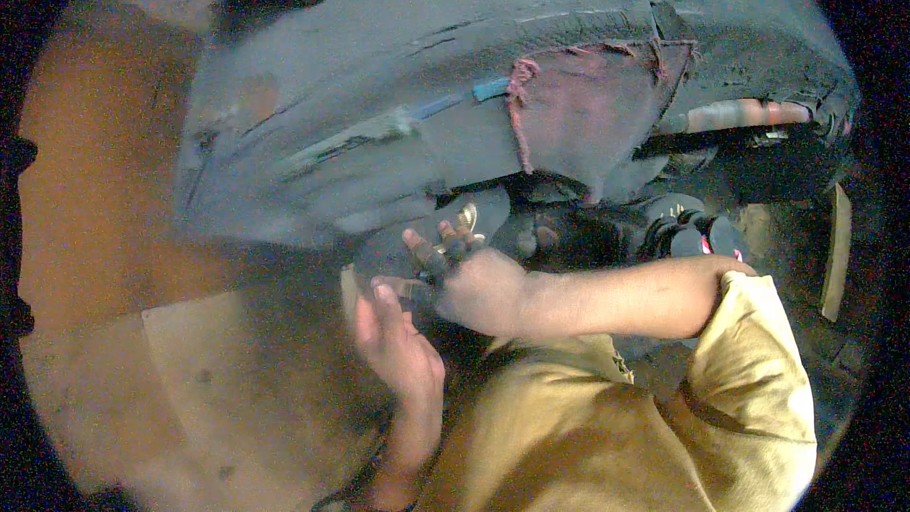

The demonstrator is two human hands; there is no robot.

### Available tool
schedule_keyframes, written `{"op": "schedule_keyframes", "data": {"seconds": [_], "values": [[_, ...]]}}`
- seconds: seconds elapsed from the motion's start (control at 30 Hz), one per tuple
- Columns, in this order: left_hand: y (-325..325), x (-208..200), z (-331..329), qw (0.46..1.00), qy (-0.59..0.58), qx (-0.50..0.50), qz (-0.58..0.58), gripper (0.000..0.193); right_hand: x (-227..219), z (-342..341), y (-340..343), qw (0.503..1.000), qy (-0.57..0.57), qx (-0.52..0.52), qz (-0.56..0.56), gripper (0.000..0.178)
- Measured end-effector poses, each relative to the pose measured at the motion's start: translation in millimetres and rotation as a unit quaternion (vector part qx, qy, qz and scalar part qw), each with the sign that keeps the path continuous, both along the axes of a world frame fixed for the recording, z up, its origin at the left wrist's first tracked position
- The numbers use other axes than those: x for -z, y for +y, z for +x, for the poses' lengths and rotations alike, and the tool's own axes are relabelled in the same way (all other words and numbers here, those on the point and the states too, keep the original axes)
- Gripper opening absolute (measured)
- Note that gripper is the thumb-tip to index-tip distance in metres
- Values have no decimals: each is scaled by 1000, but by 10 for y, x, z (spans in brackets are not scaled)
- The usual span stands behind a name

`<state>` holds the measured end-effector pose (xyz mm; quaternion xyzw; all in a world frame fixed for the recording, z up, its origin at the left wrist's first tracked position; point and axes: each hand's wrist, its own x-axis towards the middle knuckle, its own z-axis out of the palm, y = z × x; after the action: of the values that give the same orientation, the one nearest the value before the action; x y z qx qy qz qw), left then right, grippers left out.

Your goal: The person repeatedly picks up a flip-flop sole and a strap, aligns the strap to the sole, and presses them together by hand. They handle multiple flip-flops one at a time, stacking completed pairs on a nearby surface.

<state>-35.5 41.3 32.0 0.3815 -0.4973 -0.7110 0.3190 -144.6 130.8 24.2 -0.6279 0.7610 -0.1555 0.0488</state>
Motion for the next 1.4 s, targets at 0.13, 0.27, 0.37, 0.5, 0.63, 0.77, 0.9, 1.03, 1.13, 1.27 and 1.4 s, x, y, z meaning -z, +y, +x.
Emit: {"op": "schedule_keyframes", "data": {"seconds": [0.13, 0.27, 0.37, 0.5, 0.63, 0.77, 0.9, 1.03, 1.13, 1.27, 1.4], "values": [[-25, -268, 408, 994, -26, -28, -107, 39, -307, 160, -81, 995, 36, -60, -69, 59], [-289, -150, 835, 987, 106, -14, -123, 75, -391, 423, -1, 965, -43, -159, -206, 62], [-484, 323, 745, 958, 118, 37, 258, 84, -177, 643, 100, 849, -423, -68, -308, 50], [-211, 673, 443, 933, 154, 147, 291, 40, 280, 353, 702, 679, -653, 204, -266, 35], [-90, 370, 8, 969, 57, 151, 185, 31, 771, -98, 545, 174, -847, 279, -418, 31], [-230, -306, 60, 984, -37, 152, -85, 34, 934, 57, -90, 147, -881, 187, -409, 32], [-275, -647, 694, 970, -151, 106, -159, 32, 735, 407, -339, 102, -931, 77, -341, 27], [-100, -322, 1424, 982, -163, 65, -73, 30, 514, 487, -255, 186, -924, 114, -314, 37], [-63, 25, 1523, 906, -367, 205, -52, 38, 543, 393, -159, 322, -883, 166, -298, 51], [-248, 249, 737, 953, -163, 220, -127, 34, 738, 205, -29, 480, -838, 124, -228, 51], [-424, 325, -238, 946, -197, 256, -13, 33, 735, 189, 147, 628, -694, 287, -204, 48]]}}
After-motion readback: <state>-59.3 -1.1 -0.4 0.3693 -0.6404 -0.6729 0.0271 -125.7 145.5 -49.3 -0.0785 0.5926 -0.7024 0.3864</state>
